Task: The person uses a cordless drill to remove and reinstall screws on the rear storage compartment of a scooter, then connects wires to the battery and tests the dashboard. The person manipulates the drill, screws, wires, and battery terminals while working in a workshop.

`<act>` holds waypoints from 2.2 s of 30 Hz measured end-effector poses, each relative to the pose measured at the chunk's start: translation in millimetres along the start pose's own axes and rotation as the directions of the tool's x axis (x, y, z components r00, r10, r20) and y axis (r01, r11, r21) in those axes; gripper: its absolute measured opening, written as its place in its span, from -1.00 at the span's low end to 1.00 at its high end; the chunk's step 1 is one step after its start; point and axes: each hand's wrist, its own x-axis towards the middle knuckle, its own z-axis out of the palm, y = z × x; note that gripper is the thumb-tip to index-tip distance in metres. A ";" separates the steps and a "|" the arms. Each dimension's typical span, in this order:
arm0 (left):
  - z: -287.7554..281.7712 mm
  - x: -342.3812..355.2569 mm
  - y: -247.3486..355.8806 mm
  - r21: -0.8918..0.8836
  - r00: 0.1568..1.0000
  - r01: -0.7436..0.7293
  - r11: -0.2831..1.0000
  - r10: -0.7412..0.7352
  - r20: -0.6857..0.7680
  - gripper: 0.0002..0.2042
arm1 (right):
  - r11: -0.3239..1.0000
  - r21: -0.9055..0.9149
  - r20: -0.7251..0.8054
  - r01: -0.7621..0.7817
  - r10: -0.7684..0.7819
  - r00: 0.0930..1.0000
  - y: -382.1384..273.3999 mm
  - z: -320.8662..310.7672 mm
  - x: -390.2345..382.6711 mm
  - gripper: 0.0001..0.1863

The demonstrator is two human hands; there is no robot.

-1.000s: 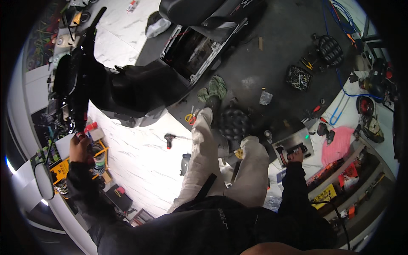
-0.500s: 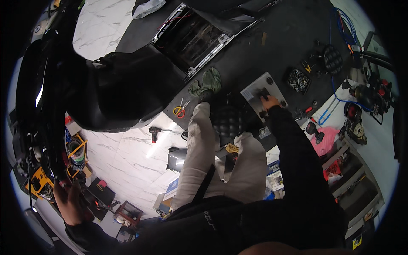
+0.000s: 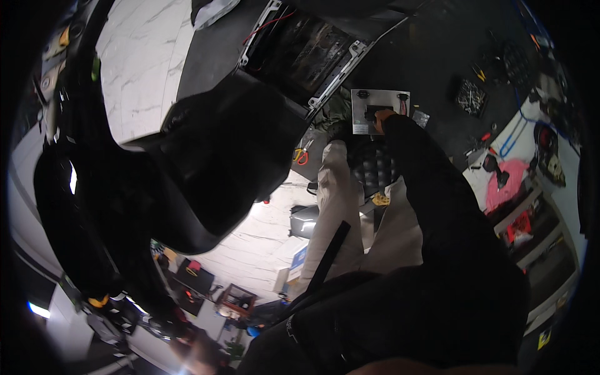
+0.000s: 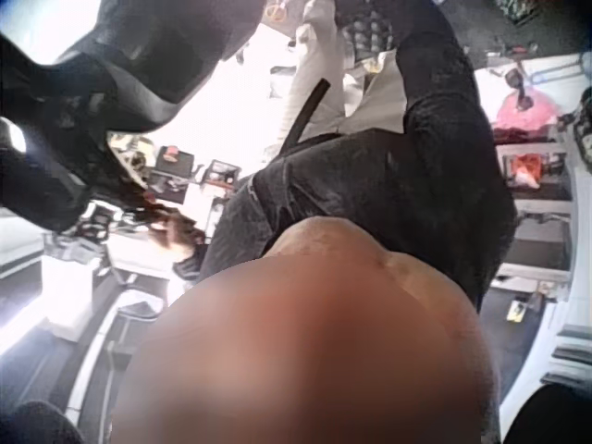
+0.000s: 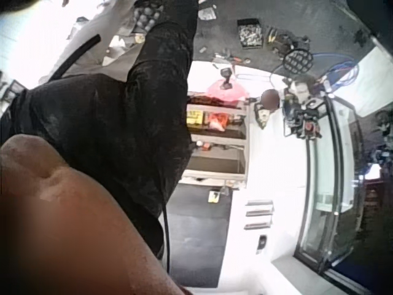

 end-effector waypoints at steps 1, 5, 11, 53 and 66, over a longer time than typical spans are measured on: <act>0.1 -0.1 7.3 0.088 0.993 0.025 0.996 -0.035 0.111 -0.43 | 0.994 0.042 -0.120 0.100 -0.094 0.988 2.9 3.1 -6.7 -0.56; 16.2 -4.6 15.2 -0.015 0.990 0.120 0.993 -0.118 0.082 -0.48 | 0.997 0.075 -0.128 0.035 -0.025 0.991 -5.7 5.8 -61.5 -0.54; 20.5 -4.0 27.3 0.093 0.975 0.143 0.985 -0.156 0.158 -0.67 | 0.953 0.285 -0.078 0.098 -0.079 0.994 -22.5 -103.6 -126.0 -0.53; 596.4 -233.7 -102.5 0.375 0.658 0.381 0.845 -0.533 0.532 -0.51 | 0.605 -0.730 -0.647 0.318 -0.761 -0.038 -14.5 -556.7 -144.3 -0.52; 772.8 37.9 -91.8 0.504 0.738 -0.486 0.714 0.025 0.675 -0.67 | 0.489 -0.820 -0.555 0.298 -0.806 -0.203 -6.1 -562.1 -130.2 -0.55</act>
